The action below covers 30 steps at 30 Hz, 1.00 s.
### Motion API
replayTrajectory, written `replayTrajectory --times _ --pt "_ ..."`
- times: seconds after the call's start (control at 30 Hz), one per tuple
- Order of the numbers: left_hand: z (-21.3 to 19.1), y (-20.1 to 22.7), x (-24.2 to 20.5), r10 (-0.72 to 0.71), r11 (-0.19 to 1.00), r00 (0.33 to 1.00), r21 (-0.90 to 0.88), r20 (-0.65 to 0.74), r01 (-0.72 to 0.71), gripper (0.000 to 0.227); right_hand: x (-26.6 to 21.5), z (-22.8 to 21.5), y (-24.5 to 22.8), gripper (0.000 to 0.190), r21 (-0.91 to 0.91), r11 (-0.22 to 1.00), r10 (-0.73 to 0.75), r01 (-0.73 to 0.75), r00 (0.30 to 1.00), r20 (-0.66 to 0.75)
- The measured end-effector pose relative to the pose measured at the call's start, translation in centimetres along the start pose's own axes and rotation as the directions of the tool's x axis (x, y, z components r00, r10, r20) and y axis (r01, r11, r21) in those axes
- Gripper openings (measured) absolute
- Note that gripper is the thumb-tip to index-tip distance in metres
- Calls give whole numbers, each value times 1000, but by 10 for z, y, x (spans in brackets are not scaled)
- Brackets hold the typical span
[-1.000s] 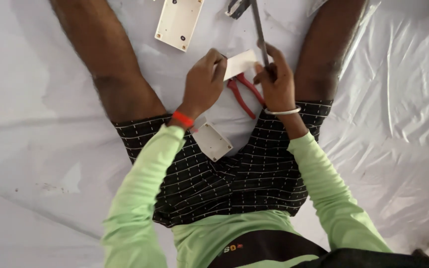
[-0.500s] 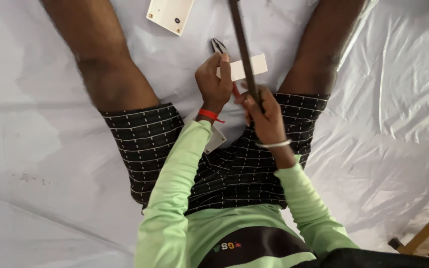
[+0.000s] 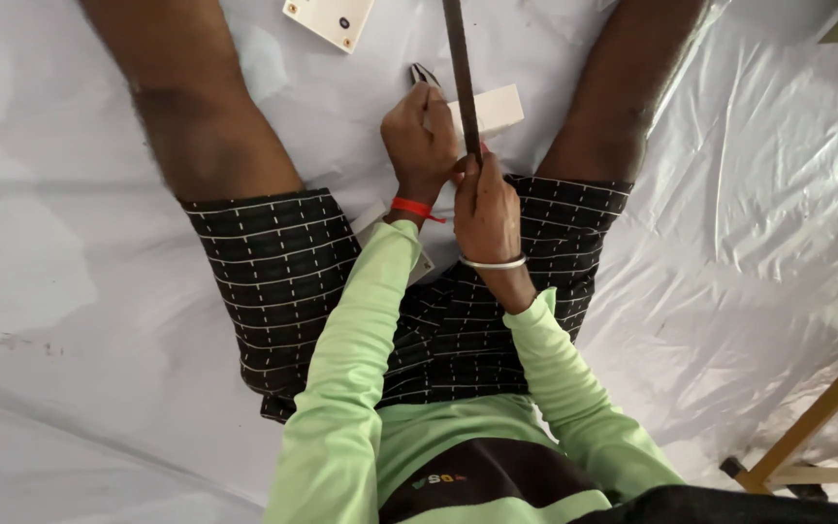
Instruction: Using a metal ruler to measure and pliers to cut or modify plastic electrical boxes.
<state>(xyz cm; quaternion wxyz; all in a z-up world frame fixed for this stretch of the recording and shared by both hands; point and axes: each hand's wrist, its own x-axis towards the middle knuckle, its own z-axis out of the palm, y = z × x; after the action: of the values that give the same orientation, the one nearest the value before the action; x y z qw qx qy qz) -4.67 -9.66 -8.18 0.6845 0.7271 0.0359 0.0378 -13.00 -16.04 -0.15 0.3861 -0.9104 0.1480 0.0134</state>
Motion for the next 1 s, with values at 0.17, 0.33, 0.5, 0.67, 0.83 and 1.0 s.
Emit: replayTrajectory --times 0.17,0.33,0.5,0.67,0.83,1.0 --pt "3 -6 2 23 995 1000 95 -8 -22 27 -2 7 11 19 -233 970 -83 77 996 -19" --pt "6 -14 8 154 978 988 146 -16 -150 25 -37 9 27 32 -184 977 109 -105 994 16" --pt "7 -16 -9 104 987 994 118 21 -106 24 -29 15 44 40 -182 983 -21 19 1000 -10" --pt "16 -8 -15 229 960 973 158 28 -230 23 -25 5 57 28 -290 953 -106 94 994 -29" --pt "23 5 -22 177 960 983 212 49 -184 24 -34 -6 50 10 -215 966 148 -145 989 -4" --pt "23 5 -9 106 981 994 162 1 -105 24 -60 -5 64 23 -482 835 -307 267 952 -4"
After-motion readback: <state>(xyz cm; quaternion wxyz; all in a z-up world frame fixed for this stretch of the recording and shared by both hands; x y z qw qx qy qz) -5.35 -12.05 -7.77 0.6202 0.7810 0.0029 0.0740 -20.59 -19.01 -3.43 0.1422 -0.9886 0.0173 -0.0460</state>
